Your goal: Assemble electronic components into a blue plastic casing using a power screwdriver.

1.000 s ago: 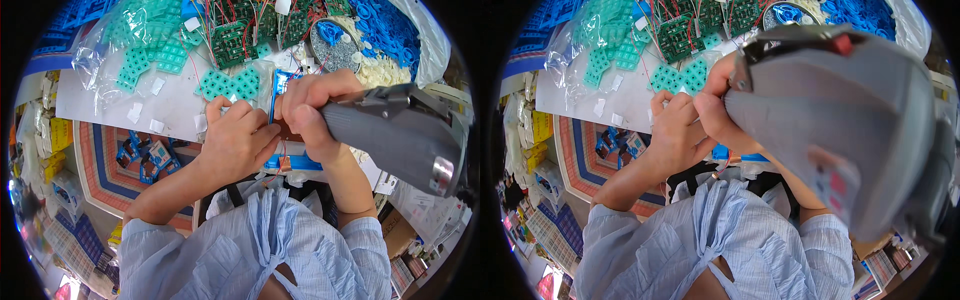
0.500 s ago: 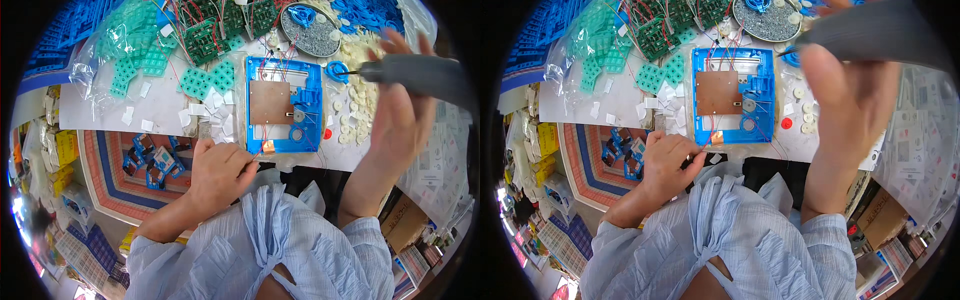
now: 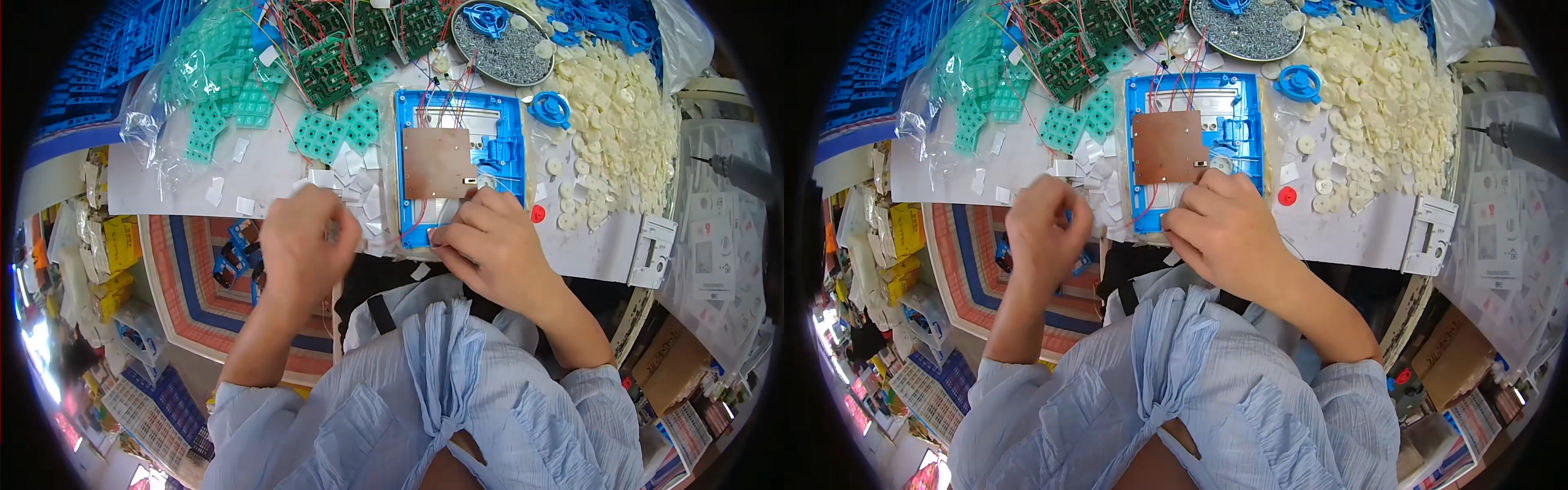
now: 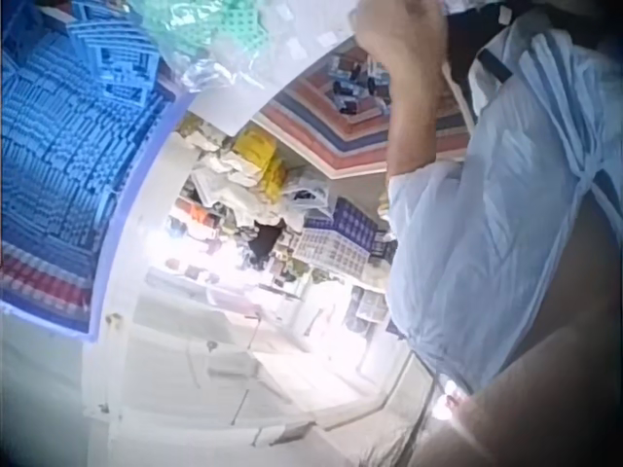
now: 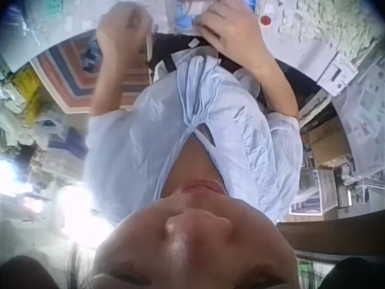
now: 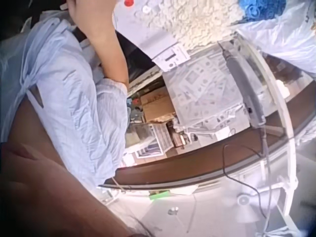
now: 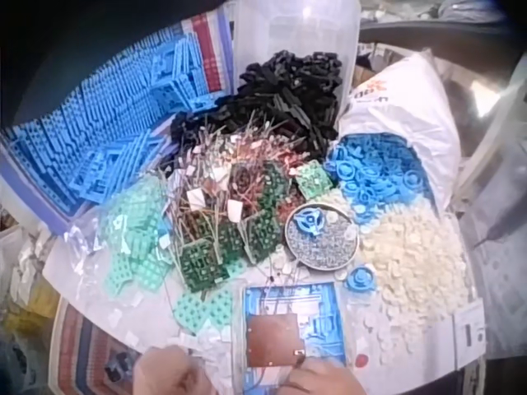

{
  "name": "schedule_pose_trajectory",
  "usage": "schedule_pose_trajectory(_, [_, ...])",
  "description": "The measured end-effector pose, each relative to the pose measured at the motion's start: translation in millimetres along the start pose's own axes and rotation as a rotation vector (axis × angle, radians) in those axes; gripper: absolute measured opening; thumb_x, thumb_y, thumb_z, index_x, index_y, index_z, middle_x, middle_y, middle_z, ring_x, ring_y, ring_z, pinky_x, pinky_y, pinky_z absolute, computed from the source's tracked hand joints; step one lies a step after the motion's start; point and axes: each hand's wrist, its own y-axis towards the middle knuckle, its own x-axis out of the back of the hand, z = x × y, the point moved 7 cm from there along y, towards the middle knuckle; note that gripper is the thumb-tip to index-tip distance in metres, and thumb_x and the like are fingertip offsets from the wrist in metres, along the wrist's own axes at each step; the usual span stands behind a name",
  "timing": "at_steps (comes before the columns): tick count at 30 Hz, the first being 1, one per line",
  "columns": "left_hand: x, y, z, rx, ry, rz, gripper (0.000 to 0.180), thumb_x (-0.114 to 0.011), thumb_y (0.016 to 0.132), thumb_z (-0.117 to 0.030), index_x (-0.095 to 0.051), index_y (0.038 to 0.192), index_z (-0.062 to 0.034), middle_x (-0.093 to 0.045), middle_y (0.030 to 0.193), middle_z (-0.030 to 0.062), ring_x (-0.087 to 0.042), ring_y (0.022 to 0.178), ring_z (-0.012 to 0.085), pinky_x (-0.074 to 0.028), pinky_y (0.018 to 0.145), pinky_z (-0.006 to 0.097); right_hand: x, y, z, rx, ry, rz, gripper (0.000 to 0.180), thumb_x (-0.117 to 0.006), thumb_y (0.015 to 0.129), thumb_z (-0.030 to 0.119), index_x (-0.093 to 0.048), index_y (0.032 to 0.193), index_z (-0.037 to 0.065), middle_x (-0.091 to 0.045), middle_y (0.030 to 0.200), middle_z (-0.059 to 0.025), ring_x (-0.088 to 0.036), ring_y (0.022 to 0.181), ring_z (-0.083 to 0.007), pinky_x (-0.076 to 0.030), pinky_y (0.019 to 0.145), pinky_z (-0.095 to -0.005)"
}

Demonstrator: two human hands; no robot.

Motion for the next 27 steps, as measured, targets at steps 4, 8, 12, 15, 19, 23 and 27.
schedule_pose_trajectory(4, [2, 1, 0, 0.205, -0.239, 0.062, 0.010, -0.068, 0.091, -0.002, -0.063, 0.081, -0.0025, -0.057, 0.070, 0.0039, -0.047, 0.055, 0.0110, -0.038, 0.051, 0.028, 15, -1, -12, -0.099, 0.161, -0.041, 0.016, -0.077, 0.077, 0.008, -0.069, 0.091, 0.011, -0.067, 0.083, -0.0030, -0.062, 0.083, -0.0259, -0.046, 0.074, -0.0385])
schedule_pose_trajectory(8, [-49, -29, -38, 0.680, -1.034, 0.670, 0.023, -0.059, 0.104, -0.022, -0.066, 0.095, -0.0022, -0.064, 0.070, 0.0035, -0.050, 0.051, 0.0082, -0.039, 0.047, 0.026, 22, -8, -22, -0.108, 0.201, -0.138, 0.018, -0.077, 0.075, 0.003, -0.071, 0.091, 0.010, -0.072, 0.086, -0.0030, -0.066, 0.080, -0.0248, -0.047, 0.073, -0.0369])
schedule_pose_trajectory(12, [-82, -28, -39, 0.915, -1.257, 0.859, 0.036, -0.044, 0.113, -0.031, -0.065, 0.109, -0.0029, -0.063, 0.068, 0.0031, -0.047, 0.045, 0.0052, -0.032, 0.042, 0.021, 21, -11, -20, -0.024, 0.165, -0.156, 0.020, -0.080, 0.072, 0.004, -0.071, 0.089, 0.011, -0.072, 0.087, -0.0002, -0.066, 0.080, -0.0220, -0.047, 0.074, -0.0361])
schedule_pose_trajectory(15, [-86, -26, -37, 0.948, -1.202, 0.887, 0.037, -0.048, 0.111, -0.034, -0.065, 0.104, -0.0029, -0.064, 0.067, 0.0034, -0.046, 0.043, 0.0053, -0.030, 0.040, 0.021, 18, -9, -15, 0.022, 0.116, -0.163, 0.022, -0.081, 0.071, 0.005, -0.071, 0.089, 0.012, -0.072, 0.088, 0.0014, -0.065, 0.082, -0.0200, -0.047, 0.075, -0.0357])
schedule_pose_trajectory(19, [-86, -26, -36, 0.980, -1.154, 0.884, 0.033, -0.053, 0.110, -0.033, -0.065, 0.100, -0.0039, -0.064, 0.067, 0.0036, -0.046, 0.044, 0.0048, -0.030, 0.041, 0.021, 15, -10, -12, 0.040, 0.065, -0.177, 0.023, -0.081, 0.069, 0.005, -0.070, 0.088, 0.012, -0.072, 0.095, 0.0016, -0.063, 0.087, -0.0201, -0.046, 0.075, -0.0352])
schedule_pose_trajectory(23, [-89, -26, -33, 0.935, -1.193, 0.833, 0.027, -0.056, 0.108, -0.028, -0.065, 0.099, -0.0044, -0.065, 0.068, 0.0043, -0.046, 0.044, 0.0047, -0.031, 0.042, 0.020, 13, -9, -10, 0.017, 0.038, -0.190, 0.024, -0.082, 0.069, 0.007, -0.070, 0.089, 0.011, -0.069, 0.097, 0.0010, -0.061, 0.087, -0.0228, -0.045, 0.074, -0.0365])
schedule_pose_trajectory(27, [-91, -25, -32, 0.852, -1.182, 0.795, 0.025, -0.054, 0.109, -0.025, -0.064, 0.102, -0.0034, -0.070, 0.076, 0.0084, -0.048, 0.046, 0.0048, -0.032, 0.042, 0.019, 10, -10, -9, 0.006, -0.007, -0.136, 0.027, -0.083, 0.067, 0.007, -0.070, 0.091, 0.011, -0.065, 0.093, -0.0003, -0.059, 0.085, -0.0238, -0.044, 0.073, -0.0375])
